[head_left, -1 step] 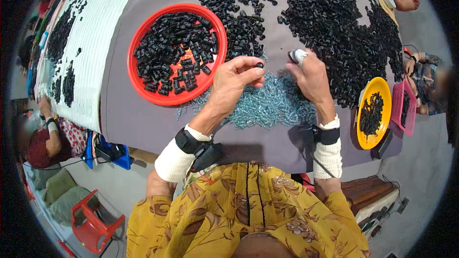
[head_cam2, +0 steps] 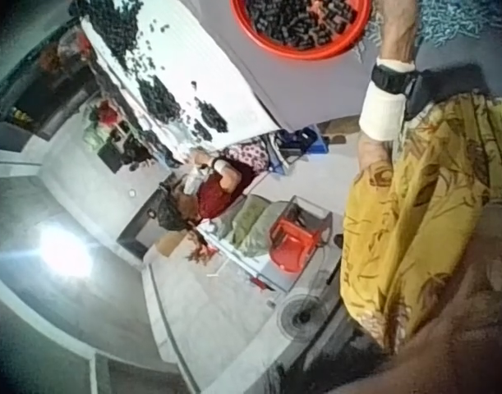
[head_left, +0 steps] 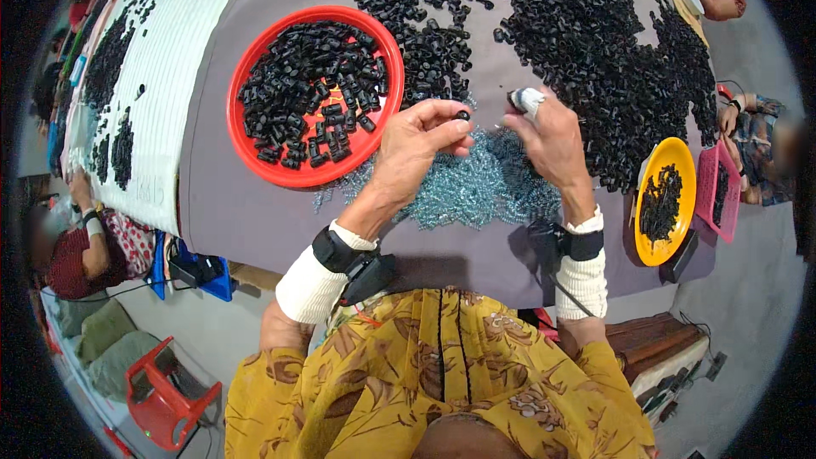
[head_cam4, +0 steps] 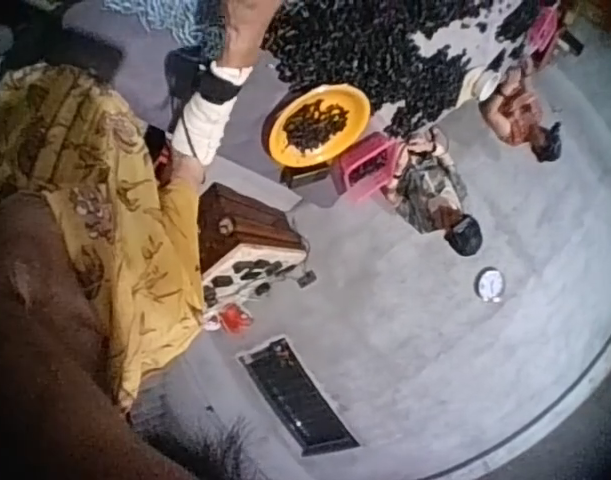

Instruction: Manually assembling small plastic shoe or garment components by fitting them together at a factory workstation.

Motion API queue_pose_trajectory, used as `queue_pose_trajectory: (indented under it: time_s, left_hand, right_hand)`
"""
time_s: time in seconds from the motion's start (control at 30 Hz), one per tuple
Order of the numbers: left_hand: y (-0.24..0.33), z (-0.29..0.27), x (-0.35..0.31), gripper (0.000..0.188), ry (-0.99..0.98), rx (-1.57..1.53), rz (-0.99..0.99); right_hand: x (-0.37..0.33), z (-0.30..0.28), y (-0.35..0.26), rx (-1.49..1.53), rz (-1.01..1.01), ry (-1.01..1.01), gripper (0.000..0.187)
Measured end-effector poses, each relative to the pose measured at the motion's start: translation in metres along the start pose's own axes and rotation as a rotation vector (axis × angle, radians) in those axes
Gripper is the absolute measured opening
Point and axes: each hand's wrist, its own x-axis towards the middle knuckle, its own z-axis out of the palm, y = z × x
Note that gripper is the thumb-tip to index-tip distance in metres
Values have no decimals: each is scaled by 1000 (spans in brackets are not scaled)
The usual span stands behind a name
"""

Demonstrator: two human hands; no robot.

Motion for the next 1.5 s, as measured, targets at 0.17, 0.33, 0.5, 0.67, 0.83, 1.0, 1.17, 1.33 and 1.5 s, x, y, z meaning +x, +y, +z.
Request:
queue_pose_trajectory:
  time_s: [0.17, 0.33, 0.5, 0.67, 0.83, 1.0, 1.17, 1.33, 1.5]
  left_hand:
    - [1, 6, -2, 20, -18, -154, -43]
    - [-1, -6, -4, 19, -98, -215, -72]
    - [0, -11, -3, 15, -201, -205, -122]
    - [3, -7, -4, 15, -159, -314, -141]
    - [1, -4, -5, 20, -99, -290, -36]
    - [3, -1, -6, 21, -67, -233, -5]
    - [2, 2, -3, 18, -73, -233, 33]
    - [4, 4, -3, 17, -55, -186, 30]
    - [3, 4, -2, 18, -57, -186, 68]
  right_hand:
    - [5, 10, -33, 10, -195, -51, 14]
    - [10, 6, -47, -69, -347, -114, 16]
    - [10, 6, -50, -84, -366, -148, 18]
    - [8, 8, -49, -54, -280, -50, 17]
    - [1, 11, -43, -102, -253, -34, 23]
    - [-3, 11, -46, -101, -235, -29, 18]
    - [-5, 11, -44, -50, -188, 9, 14]
    - [-3, 7, -45, -161, -298, -19, 13]
    - [-5, 10, -42, -145, -219, 30, 12]
